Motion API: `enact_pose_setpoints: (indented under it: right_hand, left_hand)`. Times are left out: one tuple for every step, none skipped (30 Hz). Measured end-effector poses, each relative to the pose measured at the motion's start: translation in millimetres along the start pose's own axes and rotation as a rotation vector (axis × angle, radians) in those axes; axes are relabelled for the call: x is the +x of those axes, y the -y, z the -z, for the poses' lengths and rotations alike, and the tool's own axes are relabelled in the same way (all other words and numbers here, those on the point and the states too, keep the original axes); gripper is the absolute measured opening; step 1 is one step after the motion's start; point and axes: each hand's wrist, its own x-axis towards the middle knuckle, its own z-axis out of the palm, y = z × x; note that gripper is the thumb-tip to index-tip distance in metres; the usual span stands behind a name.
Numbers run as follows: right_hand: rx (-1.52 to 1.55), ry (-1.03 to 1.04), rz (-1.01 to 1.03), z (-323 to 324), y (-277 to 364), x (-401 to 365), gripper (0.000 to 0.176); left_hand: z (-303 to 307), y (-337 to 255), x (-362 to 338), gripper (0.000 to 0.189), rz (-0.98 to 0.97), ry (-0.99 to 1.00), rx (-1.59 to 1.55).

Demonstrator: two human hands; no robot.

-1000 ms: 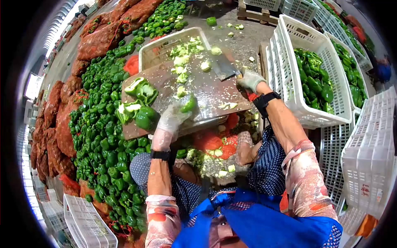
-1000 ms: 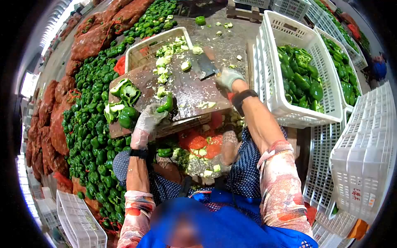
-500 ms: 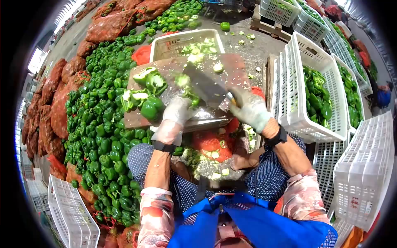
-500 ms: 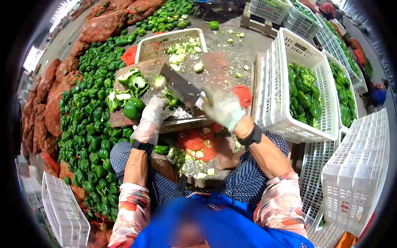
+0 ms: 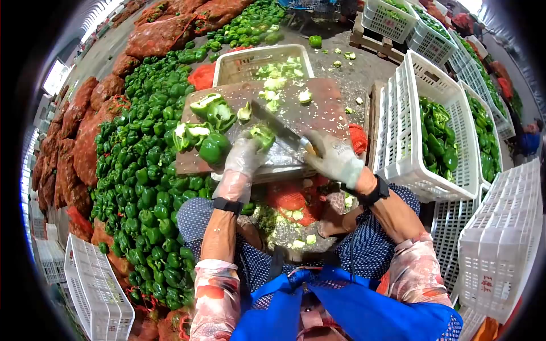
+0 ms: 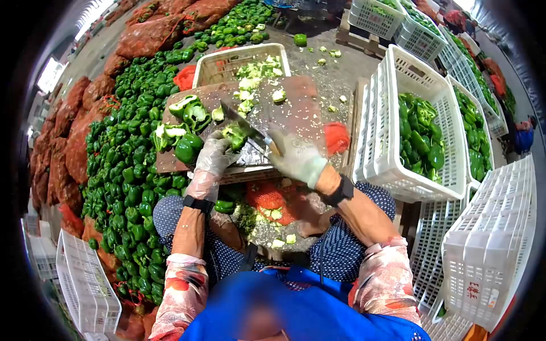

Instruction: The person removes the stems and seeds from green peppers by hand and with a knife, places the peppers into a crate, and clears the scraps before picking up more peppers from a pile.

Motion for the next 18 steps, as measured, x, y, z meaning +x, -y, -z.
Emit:
enact_pose_setpoints:
  right_hand:
    - [-0.046, -0.22, 0.148, -6.4, -0.6, -1.9, 0.043]
    - [0.028, -0.255, 0.172, -3.8, 4.2, -3.9, 0.044]
    - [0.106, -0.289, 0.194, 0.2, 12.9, -5.2, 0.044]
    - [0.102, -0.266, 0.178, -3.4, 14.7, -3.7, 0.042]
    - [0.098, -0.245, 0.161, -8.1, 15.1, -2.0, 0.04]
    - [0.094, -0.224, 0.142, -13.4, 12.9, -0.8, 0.038]
    - [-0.056, -0.096, 0.2, -22.8, -0.9, 11.9, 0.031]
    - [-0.101, 0.028, 0.119, -29.8, -13.4, 18.1, 0.037]
    - [-0.145, 0.144, 0.041, -28.7, -15.4, 24.2, 0.042]
    - [-0.121, 0.128, 0.006, -26.7, -17.8, 27.7, 0.04]
    - [-0.093, 0.115, -0.031, -26.4, -18.9, 29.1, 0.037]
    - [-0.065, 0.1, -0.068, -25.8, -19.8, 30.9, 0.035]
    - [0.048, 0.002, -0.061, -23.1, -22.4, 32.0, 0.04]
    - [0.143, -0.024, -0.043, -19.6, -33.1, 38.2, 0.042]
    - [0.238, -0.055, -0.023, -16.1, -45.0, 44.4, 0.044]
    - [0.361, 0.0, -0.057, -11.4, -49.7, 46.5, 0.046]
    - [0.213, 0.024, -0.106, -12.0, -55.1, 51.1, 0.047]
    - [0.064, 0.05, -0.157, -10.3, -52.8, 54.0, 0.048]
  left_hand:
    - [-1.0, 2.5, 0.9, 0.031, -0.004, 0.004, 0.008]
    - [-2.7, 5.1, 0.4, 0.031, -0.007, 0.011, 0.015]
    - [-2.7, 5.7, 0.0, 0.03, -0.01, 0.021, 0.024]
    - [-3.2, 4.9, 2.6, 0.031, 0.043, 0.072, 0.013]
    - [-2.2, 4.7, 2.6, 0.031, 0.032, 0.053, 0.005]
    - [-1.5, 4.0, 1.5, 0.031, 0.02, 0.035, -0.003]
    - [-0.2, 0.8, -0.6, 0.031, 0.007, 0.022, -0.014]
    - [2.5, -2.4, -1.2, 0.032, 0.014, 0.041, 0.049]
    - [5.5, -3.4, 1.1, 0.03, 0.024, 0.058, 0.031]
    - [6.3, -4.0, 0.3, 0.029, 0.043, 0.073, 0.009]
    - [6.1, -3.2, -1.8, 0.028, 0.065, 0.092, -0.013]
    - [6.1, -5.9, -0.8, 0.024, 0.198, 0.11, -0.292]
    - [10.6, -6.8, -3.6, 0.024, 0.172, 0.063, -0.382]
    - [17.6, -8.5, -8.2, 0.024, 0.142, 0.016, -0.474]
    - [26.6, -12.4, -8.5, 0.024, 0.109, -0.032, -0.564]
    - [26.8, 0.5, -4.0, 0.026, 0.133, 0.015, -0.674]
    - [18.3, 4.0, -11.2, 0.025, 0.329, -0.067, -1.059]
    - [21.6, -0.2, -10.8, 0.026, 0.321, -0.086, -1.167]
